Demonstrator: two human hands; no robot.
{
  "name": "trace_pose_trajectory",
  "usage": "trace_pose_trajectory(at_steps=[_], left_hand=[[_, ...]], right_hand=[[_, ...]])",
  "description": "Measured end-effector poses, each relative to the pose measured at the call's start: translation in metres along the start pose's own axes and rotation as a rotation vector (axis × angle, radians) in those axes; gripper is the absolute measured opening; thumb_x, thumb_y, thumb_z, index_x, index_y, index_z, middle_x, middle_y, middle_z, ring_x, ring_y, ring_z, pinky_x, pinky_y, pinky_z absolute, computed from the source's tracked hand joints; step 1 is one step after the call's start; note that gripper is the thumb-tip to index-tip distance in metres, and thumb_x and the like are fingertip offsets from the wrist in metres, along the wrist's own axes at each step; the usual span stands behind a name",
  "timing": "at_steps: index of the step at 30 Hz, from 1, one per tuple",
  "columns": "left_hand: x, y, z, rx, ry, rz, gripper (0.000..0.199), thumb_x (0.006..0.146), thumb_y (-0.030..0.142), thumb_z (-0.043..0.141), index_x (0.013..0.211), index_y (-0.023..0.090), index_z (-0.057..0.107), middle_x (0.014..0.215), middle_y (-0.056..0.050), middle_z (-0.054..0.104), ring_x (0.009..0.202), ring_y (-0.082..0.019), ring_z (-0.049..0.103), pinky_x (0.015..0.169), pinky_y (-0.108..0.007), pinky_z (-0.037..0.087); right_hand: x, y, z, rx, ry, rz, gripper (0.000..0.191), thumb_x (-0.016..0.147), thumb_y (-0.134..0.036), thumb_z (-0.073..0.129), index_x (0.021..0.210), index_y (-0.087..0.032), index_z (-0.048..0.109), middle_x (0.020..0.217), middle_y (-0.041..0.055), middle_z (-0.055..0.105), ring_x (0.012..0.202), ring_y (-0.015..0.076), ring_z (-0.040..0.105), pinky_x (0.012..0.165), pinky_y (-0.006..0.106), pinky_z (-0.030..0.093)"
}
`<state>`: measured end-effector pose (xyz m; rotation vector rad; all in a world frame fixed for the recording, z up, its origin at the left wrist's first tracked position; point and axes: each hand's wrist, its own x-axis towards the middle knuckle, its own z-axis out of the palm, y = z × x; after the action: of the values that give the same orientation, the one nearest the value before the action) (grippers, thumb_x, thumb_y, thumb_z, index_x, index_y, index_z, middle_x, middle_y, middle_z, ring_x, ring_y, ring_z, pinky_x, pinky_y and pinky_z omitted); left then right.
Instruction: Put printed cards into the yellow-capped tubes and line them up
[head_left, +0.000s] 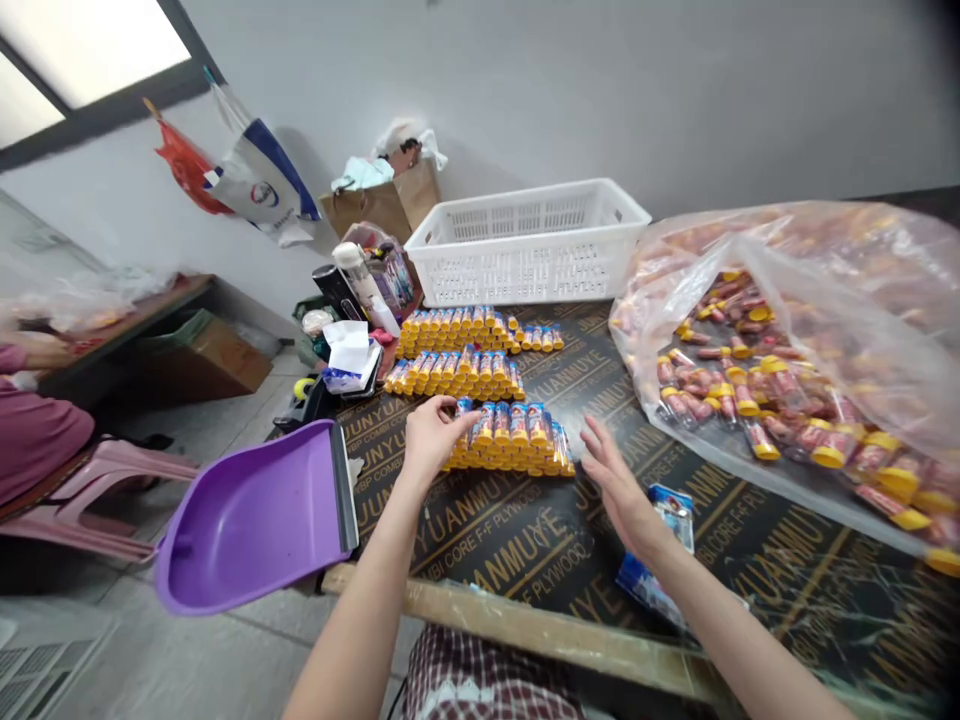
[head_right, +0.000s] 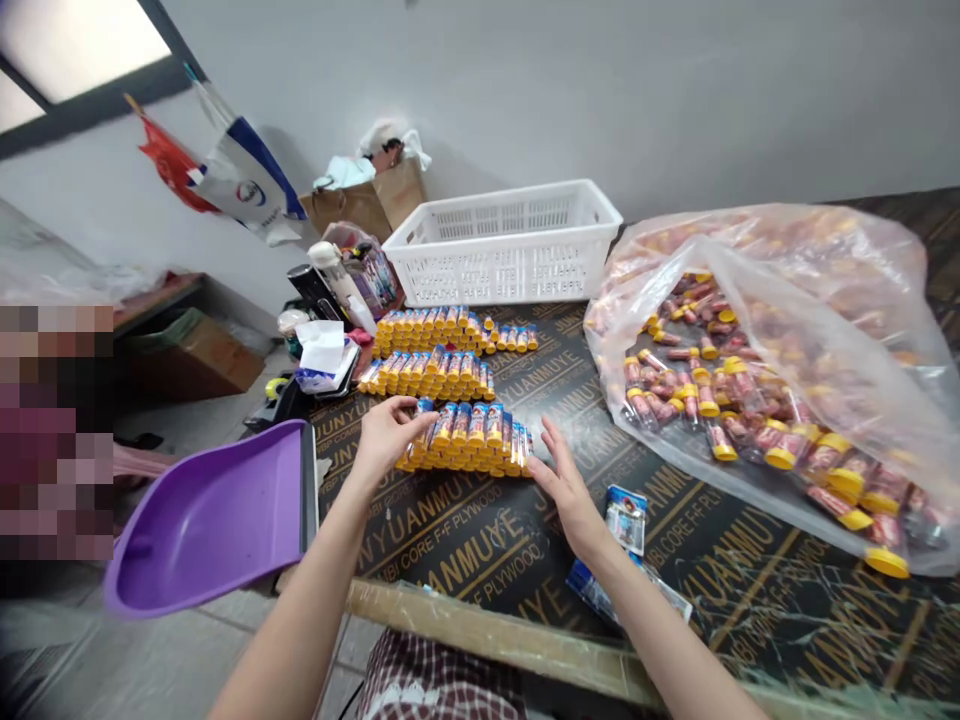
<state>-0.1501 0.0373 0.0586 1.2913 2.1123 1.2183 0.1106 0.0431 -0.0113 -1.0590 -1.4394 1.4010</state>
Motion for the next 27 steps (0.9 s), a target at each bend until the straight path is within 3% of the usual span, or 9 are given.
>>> trace_pose_trajectory(at_steps=[3, 6, 10, 14, 17, 22, 27], left_hand=[[0.004, 0.001, 0.007, 0.122, -0.002, 0.034, 0.048, 0.054, 0.045, 0.08, 0.095, 0.022, 0.071, 0.056, -0.001, 0.06, 0.058, -0.019, 0.055, 0.059, -0.027, 0.036], [0.003, -0.003, 0.0, 0.149, 0.042, 0.016, 0.045, 0.06, 0.052, 0.075, 0.095, 0.023, 0.071, 0.059, -0.002, 0.061, 0.061, -0.021, 0.057, 0.062, -0.027, 0.036], [0.002, -0.033, -0.019, 0.015, 0.112, -0.041, 0.044, 0.074, 0.06, 0.057, 0.088, 0.02, 0.07, 0.068, -0.004, 0.066, 0.066, -0.019, 0.059, 0.065, -0.027, 0.04], [-0.011, -0.072, -0.027, -0.237, 0.005, -0.134, 0.05, 0.073, 0.061, 0.058, 0.098, 0.018, 0.067, 0.099, -0.009, 0.069, 0.087, -0.021, 0.062, 0.074, -0.028, 0.046], [-0.027, -0.086, -0.026, -0.333, -0.09, -0.147, 0.055, 0.072, 0.053, 0.064, 0.115, 0.019, 0.061, 0.121, -0.012, 0.061, 0.108, -0.024, 0.057, 0.089, -0.032, 0.044], [-0.036, -0.087, -0.018, -0.213, -0.22, 0.005, 0.089, 0.057, 0.035, 0.08, 0.136, 0.024, 0.041, 0.142, -0.014, 0.041, 0.128, -0.03, 0.042, 0.104, -0.041, 0.035], [-0.035, -0.084, -0.004, -0.06, -0.224, 0.21, 0.093, 0.056, 0.024, 0.079, 0.139, 0.023, 0.036, 0.143, -0.013, 0.039, 0.132, -0.03, 0.036, 0.111, -0.044, 0.024]], right_hand=[[0.01, 0.008, 0.006, 0.036, 0.025, 0.061, 0.061, 0.087, -0.053, 0.049, 0.142, -0.031, 0.032, 0.145, 0.0071, 0.041, 0.137, 0.0232, 0.033, 0.108, 0.05, 0.031], [0.01, 0.013, 0.007, 0.028, 0.022, 0.049, 0.059, 0.088, -0.051, 0.049, 0.142, -0.032, 0.032, 0.144, 0.0057, 0.042, 0.136, 0.0218, 0.034, 0.108, 0.048, 0.031], [0.008, 0.014, -0.003, -0.045, 0.001, 0.045, 0.065, 0.084, -0.045, 0.055, 0.142, -0.034, 0.03, 0.148, 0.0057, 0.035, 0.138, 0.025, 0.03, 0.108, 0.051, 0.03], [0.012, 0.015, -0.014, -0.107, -0.027, 0.064, 0.08, 0.071, -0.033, 0.065, 0.143, -0.031, 0.029, 0.148, 0.0093, 0.033, 0.137, 0.0307, 0.03, 0.105, 0.056, 0.03], [0.017, 0.017, -0.013, -0.157, -0.03, 0.052, 0.086, 0.066, -0.027, 0.066, 0.143, -0.029, 0.029, 0.148, 0.01, 0.033, 0.136, 0.0314, 0.03, 0.106, 0.055, 0.029], [0.025, 0.026, 0.004, -0.289, 0.039, -0.053, 0.093, 0.058, -0.016, 0.061, 0.144, -0.024, 0.027, 0.147, 0.0111, 0.034, 0.136, 0.0318, 0.032, 0.108, 0.052, 0.028], [0.027, 0.034, 0.026, -0.318, 0.073, -0.125, 0.097, 0.057, -0.009, 0.054, 0.147, -0.02, 0.018, 0.145, 0.013, 0.035, 0.134, 0.0298, 0.034, 0.109, 0.05, 0.028]])
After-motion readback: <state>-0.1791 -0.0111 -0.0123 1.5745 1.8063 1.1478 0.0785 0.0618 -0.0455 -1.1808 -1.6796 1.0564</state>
